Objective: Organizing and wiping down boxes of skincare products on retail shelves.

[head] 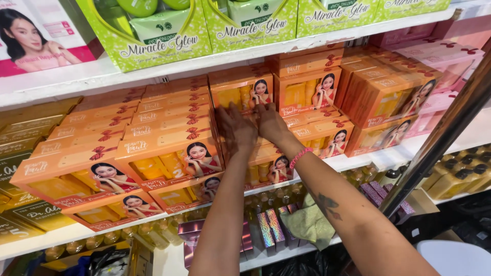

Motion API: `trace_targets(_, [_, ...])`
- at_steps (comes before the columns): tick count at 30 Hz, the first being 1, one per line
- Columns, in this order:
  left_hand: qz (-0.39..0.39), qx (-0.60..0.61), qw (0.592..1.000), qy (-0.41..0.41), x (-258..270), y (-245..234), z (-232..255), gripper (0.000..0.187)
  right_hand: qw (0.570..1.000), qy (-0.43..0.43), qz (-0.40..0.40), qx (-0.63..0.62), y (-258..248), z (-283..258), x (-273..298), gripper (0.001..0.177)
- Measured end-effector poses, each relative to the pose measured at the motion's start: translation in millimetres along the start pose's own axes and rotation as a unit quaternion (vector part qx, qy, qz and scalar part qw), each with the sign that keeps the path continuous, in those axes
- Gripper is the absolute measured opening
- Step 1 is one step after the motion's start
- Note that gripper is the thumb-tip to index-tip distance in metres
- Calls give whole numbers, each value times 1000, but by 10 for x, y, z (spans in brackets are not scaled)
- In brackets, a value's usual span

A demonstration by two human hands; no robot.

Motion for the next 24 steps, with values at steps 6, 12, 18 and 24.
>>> trace_targets(6, [201,-48,966,154,-145,130,-65,78,989,-7,92,-114,-187,-109,86,58])
trace_targets(12, [82,3,992,100,-149,50,-40,76,994,-4,36,-99,-375,-145,106,83])
trace_targets(18, [150,-19,977,150,-244,307,-5,78,986,-33,108,-125,-770,-133,393,69])
trace_targets(24, [169,85,970,152,406,-190,1086,70,969,25,231,-84,-1523,395,654,57])
Point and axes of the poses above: each hand's wrist, its own x-axis away from the middle knuckle, its own y-axis out of the palm, z = x × y, the point moved 1 cm from there along -x, towards the middle knuckle, and after that the axes turned 1 degree about -x, right-handed, at the moved point
